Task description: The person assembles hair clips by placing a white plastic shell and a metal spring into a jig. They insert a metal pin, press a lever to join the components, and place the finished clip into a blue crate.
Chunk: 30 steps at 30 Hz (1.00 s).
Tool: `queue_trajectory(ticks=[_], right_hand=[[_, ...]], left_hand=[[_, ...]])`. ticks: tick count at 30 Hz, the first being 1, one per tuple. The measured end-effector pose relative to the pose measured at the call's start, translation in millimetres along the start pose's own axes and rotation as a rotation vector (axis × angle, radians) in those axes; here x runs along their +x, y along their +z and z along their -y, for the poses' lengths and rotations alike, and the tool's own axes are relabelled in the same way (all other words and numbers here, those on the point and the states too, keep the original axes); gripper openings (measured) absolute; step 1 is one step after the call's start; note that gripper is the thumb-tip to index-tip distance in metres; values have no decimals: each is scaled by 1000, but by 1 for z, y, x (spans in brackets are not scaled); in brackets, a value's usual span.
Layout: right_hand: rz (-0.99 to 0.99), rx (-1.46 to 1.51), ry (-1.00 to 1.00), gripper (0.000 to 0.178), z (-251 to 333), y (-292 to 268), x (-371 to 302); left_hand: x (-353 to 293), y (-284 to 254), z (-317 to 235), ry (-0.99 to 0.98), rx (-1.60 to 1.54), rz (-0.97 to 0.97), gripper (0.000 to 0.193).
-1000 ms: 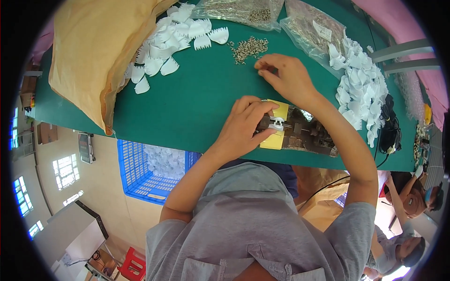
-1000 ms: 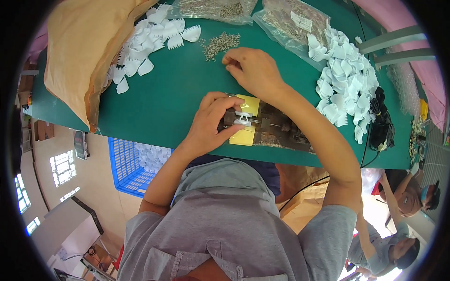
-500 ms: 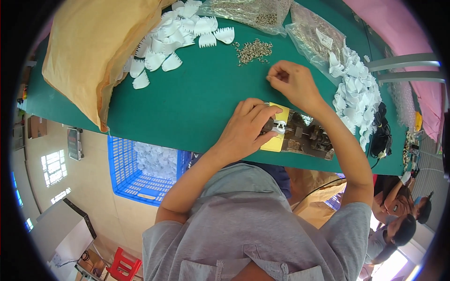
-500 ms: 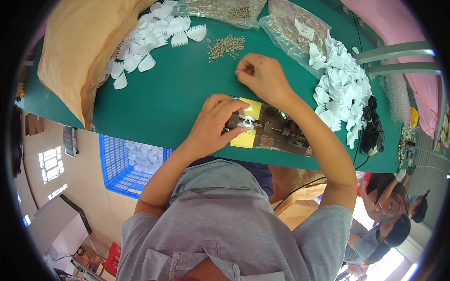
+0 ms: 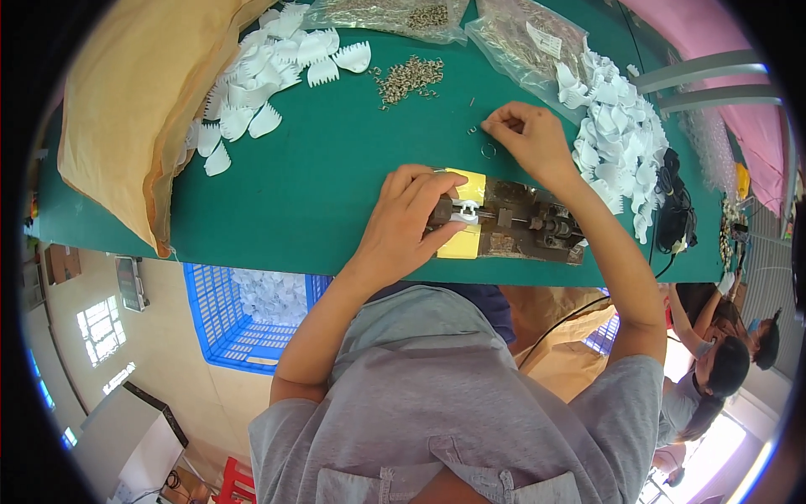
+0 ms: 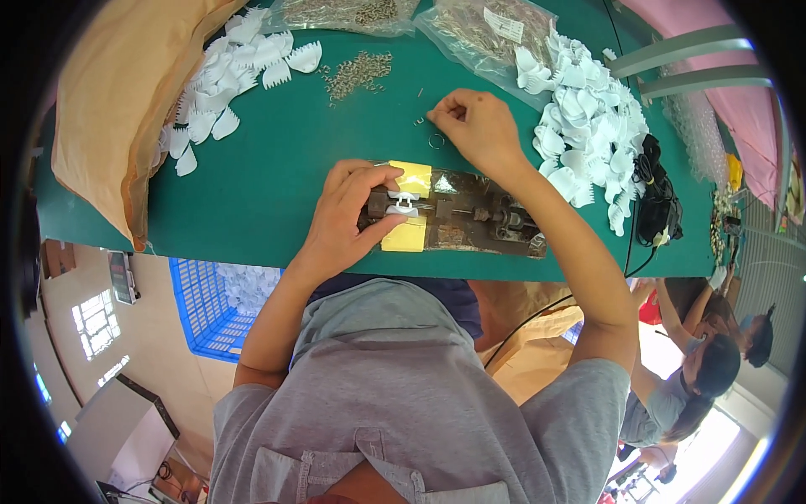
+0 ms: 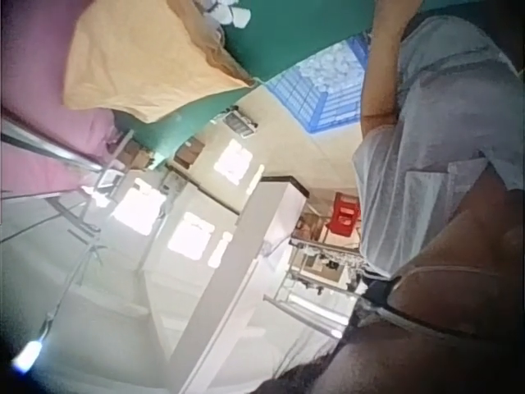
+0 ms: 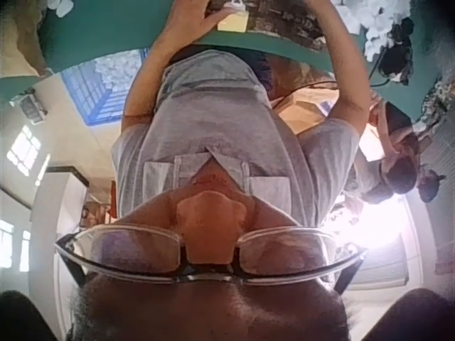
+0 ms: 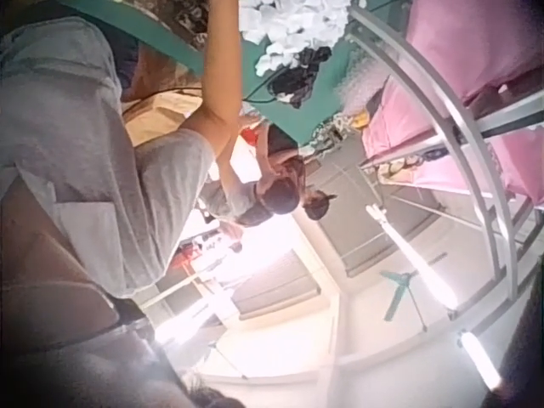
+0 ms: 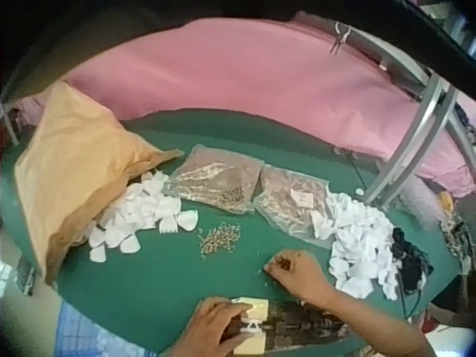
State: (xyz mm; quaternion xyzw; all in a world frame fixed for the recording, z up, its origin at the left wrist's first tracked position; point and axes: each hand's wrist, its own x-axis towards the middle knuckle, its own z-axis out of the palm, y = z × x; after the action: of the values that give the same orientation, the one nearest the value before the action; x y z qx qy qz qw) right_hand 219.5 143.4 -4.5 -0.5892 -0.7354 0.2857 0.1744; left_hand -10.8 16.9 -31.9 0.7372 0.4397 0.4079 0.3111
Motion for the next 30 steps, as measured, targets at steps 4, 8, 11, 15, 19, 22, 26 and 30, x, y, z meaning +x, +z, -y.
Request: queue_trajectory(ticks=[4,8,11,15,19,22,26,30], right_hand=[[66,-43,93,21,23,6,0],[102,-27,-3,20,19,9,7],[123,124,-94,17,25,2,-3],[182,538,95,13,52,-21,-54],[103,371,-68,10,58,-13,-89],[23,280,-214,7,56,-4,-94],[-4,234,-194,6,54,1,-100],[-69,176,-238,5,55,7,-104]], left_hand=[[0,0,0,-5,18,12,54],[2,1,-1,-1,4,14,53],[1,1,0,17,16,-5,48],[3,-1,0,60,45,-1,42],[3,-1,1,52,35,-4,37],[3,0,1,51,35,-7,37],[4,1,1,53,34,-18,36],[4,1,-1,50,41,-18,37]])
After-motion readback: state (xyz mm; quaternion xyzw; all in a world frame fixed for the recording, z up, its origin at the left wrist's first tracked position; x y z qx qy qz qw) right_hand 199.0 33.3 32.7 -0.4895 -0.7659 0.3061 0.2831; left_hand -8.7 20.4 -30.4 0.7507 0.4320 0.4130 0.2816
